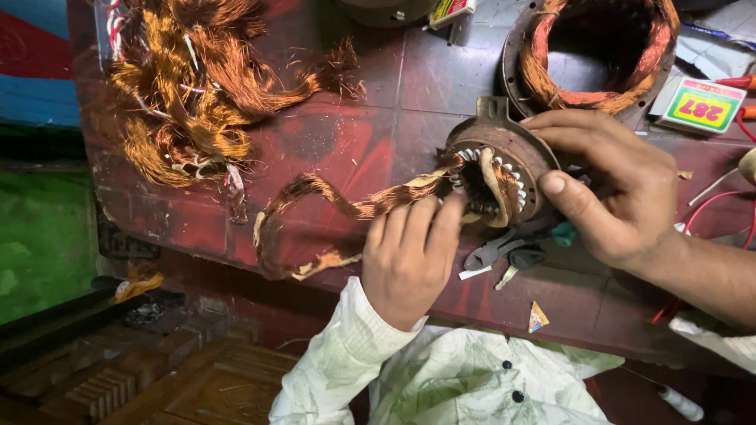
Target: The person uses pliers to cut and pull copper wire from a motor stator, gradually removing the coils and placing the stripped wire on the workbench. The person rotates the stator to access different sections and continues extracting wire until the stator is mostly empty.
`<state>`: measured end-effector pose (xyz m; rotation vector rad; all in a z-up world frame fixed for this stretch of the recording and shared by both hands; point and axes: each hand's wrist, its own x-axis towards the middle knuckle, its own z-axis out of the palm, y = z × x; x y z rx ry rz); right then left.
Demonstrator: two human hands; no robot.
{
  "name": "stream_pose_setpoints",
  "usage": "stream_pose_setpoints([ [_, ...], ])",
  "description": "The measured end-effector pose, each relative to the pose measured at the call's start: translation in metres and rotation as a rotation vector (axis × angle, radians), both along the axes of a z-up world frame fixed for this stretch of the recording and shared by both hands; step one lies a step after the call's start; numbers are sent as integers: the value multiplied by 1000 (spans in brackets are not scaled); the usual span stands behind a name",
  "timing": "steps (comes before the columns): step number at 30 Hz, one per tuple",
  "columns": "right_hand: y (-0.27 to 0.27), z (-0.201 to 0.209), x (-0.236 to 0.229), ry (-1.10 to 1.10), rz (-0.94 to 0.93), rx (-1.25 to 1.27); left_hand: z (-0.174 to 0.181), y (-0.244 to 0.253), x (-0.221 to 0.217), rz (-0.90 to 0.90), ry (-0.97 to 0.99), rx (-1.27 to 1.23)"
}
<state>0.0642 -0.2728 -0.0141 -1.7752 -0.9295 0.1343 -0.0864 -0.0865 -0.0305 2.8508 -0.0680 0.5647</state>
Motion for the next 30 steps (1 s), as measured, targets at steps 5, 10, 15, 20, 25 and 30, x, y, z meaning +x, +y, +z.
stream_pose_setpoints([
  [5, 1, 0, 0, -4, 0, 6, -3, 3, -1, 44, 19, 40],
  [10, 0, 1, 0, -9, 4, -13, -3, 3, -8, 73, 12, 115],
  [15, 0, 4, -1, -73, 11, -50, -2, 4, -9, 62, 11, 105],
  [20, 0, 5, -1, -77, 13, -53, 8, 11, -7, -4, -18, -269],
  [25, 2, 3, -1, -73, 22, -37, 14, 13, -7, 52, -89, -304],
  [30, 1, 2, 0, -48, 26, -27, 14, 13, -1, 208, -214, 19],
])
